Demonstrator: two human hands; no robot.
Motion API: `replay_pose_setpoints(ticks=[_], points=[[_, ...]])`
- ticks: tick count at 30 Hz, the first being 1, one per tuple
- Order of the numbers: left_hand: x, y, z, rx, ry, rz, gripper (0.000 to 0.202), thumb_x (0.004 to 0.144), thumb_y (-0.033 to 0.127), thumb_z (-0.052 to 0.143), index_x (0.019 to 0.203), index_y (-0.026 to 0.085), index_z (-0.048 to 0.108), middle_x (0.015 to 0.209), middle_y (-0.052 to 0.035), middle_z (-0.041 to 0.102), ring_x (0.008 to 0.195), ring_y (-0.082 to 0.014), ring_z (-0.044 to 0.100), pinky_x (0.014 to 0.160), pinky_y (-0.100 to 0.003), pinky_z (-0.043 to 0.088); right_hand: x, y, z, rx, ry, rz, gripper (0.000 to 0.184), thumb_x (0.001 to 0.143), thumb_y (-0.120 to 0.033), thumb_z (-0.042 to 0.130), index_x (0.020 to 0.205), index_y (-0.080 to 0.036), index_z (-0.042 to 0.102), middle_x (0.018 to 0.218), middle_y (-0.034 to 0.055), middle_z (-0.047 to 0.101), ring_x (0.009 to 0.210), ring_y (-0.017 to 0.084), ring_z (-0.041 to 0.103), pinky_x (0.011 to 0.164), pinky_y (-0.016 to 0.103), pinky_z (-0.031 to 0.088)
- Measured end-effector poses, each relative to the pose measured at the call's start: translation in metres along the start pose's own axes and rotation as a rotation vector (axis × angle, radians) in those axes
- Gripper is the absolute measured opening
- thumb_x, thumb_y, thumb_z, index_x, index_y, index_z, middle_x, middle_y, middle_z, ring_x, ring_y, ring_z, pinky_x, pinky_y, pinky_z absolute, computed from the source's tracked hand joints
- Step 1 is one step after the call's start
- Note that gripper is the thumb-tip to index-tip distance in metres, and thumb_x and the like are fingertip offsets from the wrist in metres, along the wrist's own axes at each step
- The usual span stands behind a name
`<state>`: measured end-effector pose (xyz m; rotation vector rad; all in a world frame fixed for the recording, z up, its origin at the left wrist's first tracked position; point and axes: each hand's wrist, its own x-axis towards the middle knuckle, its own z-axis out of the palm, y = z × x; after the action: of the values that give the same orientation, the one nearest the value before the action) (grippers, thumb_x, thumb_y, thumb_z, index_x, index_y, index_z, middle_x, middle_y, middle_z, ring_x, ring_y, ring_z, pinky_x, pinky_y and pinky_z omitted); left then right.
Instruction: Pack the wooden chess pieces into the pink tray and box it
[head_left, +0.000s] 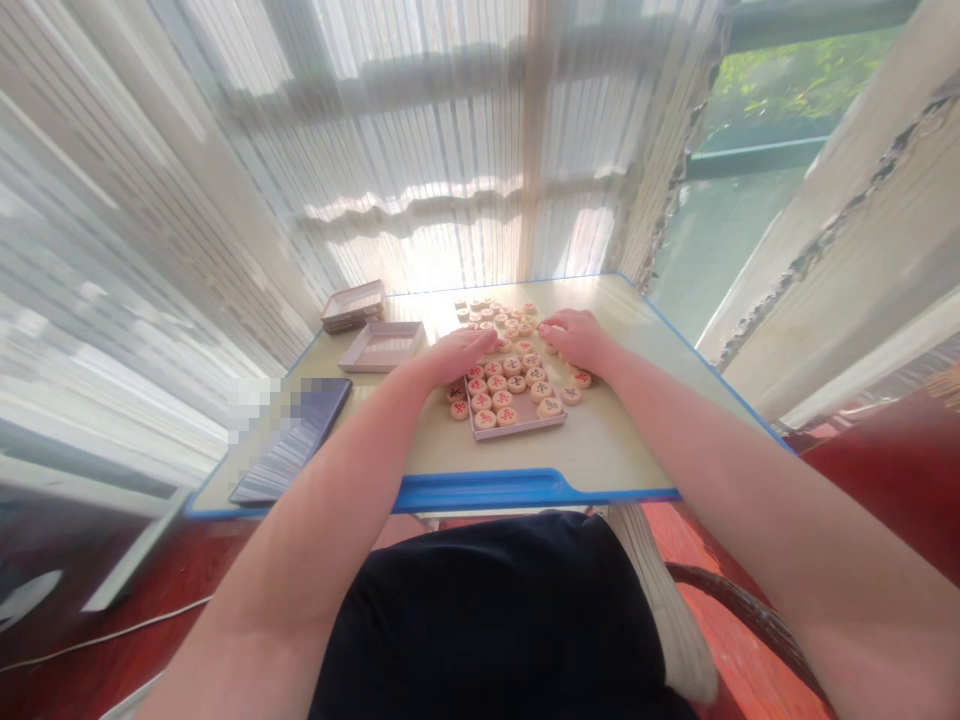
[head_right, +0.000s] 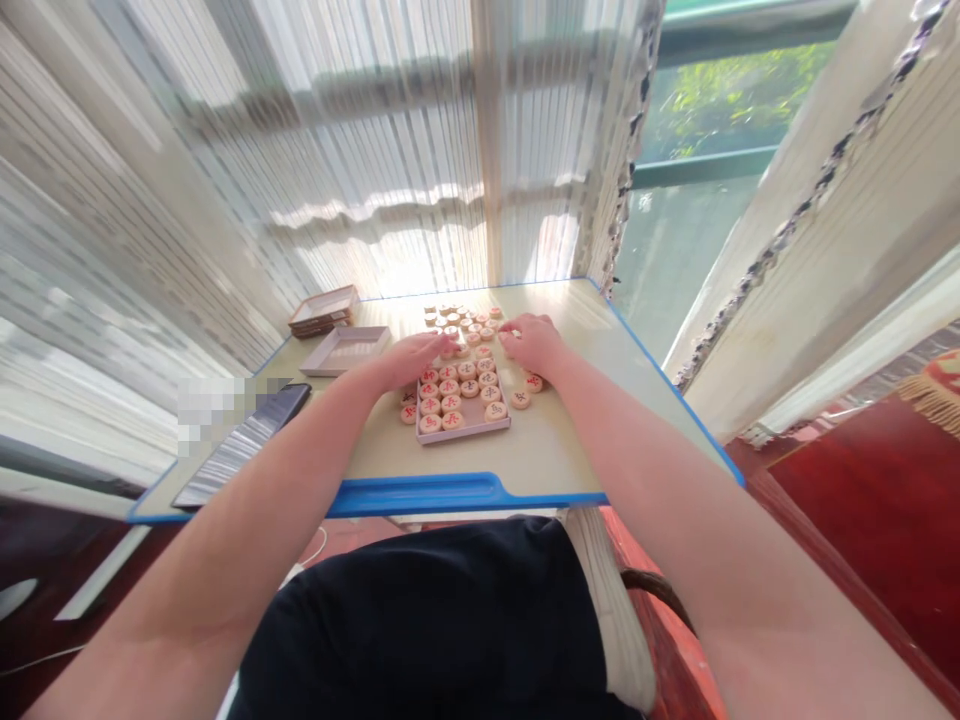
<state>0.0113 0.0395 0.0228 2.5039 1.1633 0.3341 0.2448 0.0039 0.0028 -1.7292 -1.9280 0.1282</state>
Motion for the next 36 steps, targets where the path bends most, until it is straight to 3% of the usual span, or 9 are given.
replay_pose_setpoints(ticks=[4,10,16,20,23,27,32,36], points=[[-0.005,0.001,0.000,-0.019,0.114,-0.068,0.068,0.087,0.063,0.018,0.106,0.022,0.069,0.115,-0.0051,0.066,0.107,-0.0233,0.058,0.096,-0.032,0.042,0.001,0.004,0.002,-0.023,0.025,0.028,0.036,0.083,-0.038,0.048,0.106,-0.019,0.070,0.111,0.0090,0.065,0.108,0.024,0.052,0.099,0.039,0.036],[-0.005,-0.001,-0.003,-0.146,0.162,-0.183,0.060,0.089,0.057,0.022,0.100,0.024,0.071,0.115,-0.0032,0.067,0.106,-0.0231,0.059,0.091,-0.032,0.045,0.000,0.004,-0.003,-0.027,-0.013,0.071,0.038,0.082,-0.037,0.048,0.106,-0.018,0.071,0.109,0.0096,0.067,0.105,0.025,0.055,0.094,0.035,0.039],[-0.001,-0.010,-0.004,-0.052,0.357,-0.162,0.038,0.086,0.041,0.042,0.100,0.020,0.070,0.109,-0.0045,0.069,0.104,-0.0216,0.060,0.094,-0.031,0.043,-0.002,0.001,-0.003,-0.029,-0.013,0.058,0.039,0.081,-0.038,0.048,0.110,-0.020,0.069,0.114,0.0077,0.066,0.107,0.024,0.054,0.094,0.036,0.040],[0.000,-0.016,-0.005,-0.022,0.452,-0.200,0.032,0.082,0.025,0.044,0.098,0.019,0.071,0.109,-0.0050,0.069,0.104,-0.0207,0.060,0.095,-0.030,0.043,-0.002,-0.002,-0.005,-0.046,-0.021,0.074,0.035,0.079,-0.035,0.051,0.104,-0.023,0.071,0.104,0.0056,0.070,0.101,0.024,0.055,0.091,0.037,0.043],[-0.002,-0.016,-0.007,0.007,0.426,-0.238,0.032,0.078,0.017,0.045,0.096,0.020,0.071,0.107,-0.0040,0.070,0.100,-0.0216,0.061,0.092,-0.032,0.045,-0.003,-0.006,-0.007,-0.009,-0.030,0.119,0.033,0.077,-0.029,0.051,0.101,-0.022,0.072,0.093,0.0055,0.072,0.088,0.021,0.059,0.085,0.033,0.045],[-0.002,-0.015,-0.007,0.065,0.363,-0.233,0.031,0.076,0.019,0.049,0.097,0.019,0.072,0.104,-0.0053,0.071,0.097,-0.0241,0.062,0.091,-0.033,0.046,-0.005,-0.008,-0.010,0.023,-0.053,0.152,0.034,0.077,-0.026,0.049,0.102,-0.021,0.072,0.087,0.0057,0.072,0.081,0.019,0.062,0.081,0.031,0.046],[-0.002,-0.017,-0.005,0.120,0.339,-0.155,0.031,0.080,0.026,0.050,0.101,0.019,0.072,0.109,-0.0064,0.069,0.103,-0.0250,0.061,0.099,-0.036,0.042,-0.005,-0.007,-0.008,0.028,-0.032,0.117,0.037,0.076,-0.028,0.051,0.108,-0.019,0.068,0.097,0.0059,0.072,0.086,0.020,0.062,0.083,0.032,0.045],[-0.001,-0.017,-0.004,0.117,0.321,-0.003,0.038,0.084,0.024,0.042,0.114,0.023,0.066,0.124,-0.0018,0.061,0.117,-0.0195,0.053,0.105,-0.032,0.037,-0.004,-0.003,-0.006,0.048,0.013,0.110,0.039,0.075,-0.037,0.054,0.107,-0.019,0.067,0.103,0.0055,0.070,0.091,0.022,0.061,0.081,0.033,0.046]])
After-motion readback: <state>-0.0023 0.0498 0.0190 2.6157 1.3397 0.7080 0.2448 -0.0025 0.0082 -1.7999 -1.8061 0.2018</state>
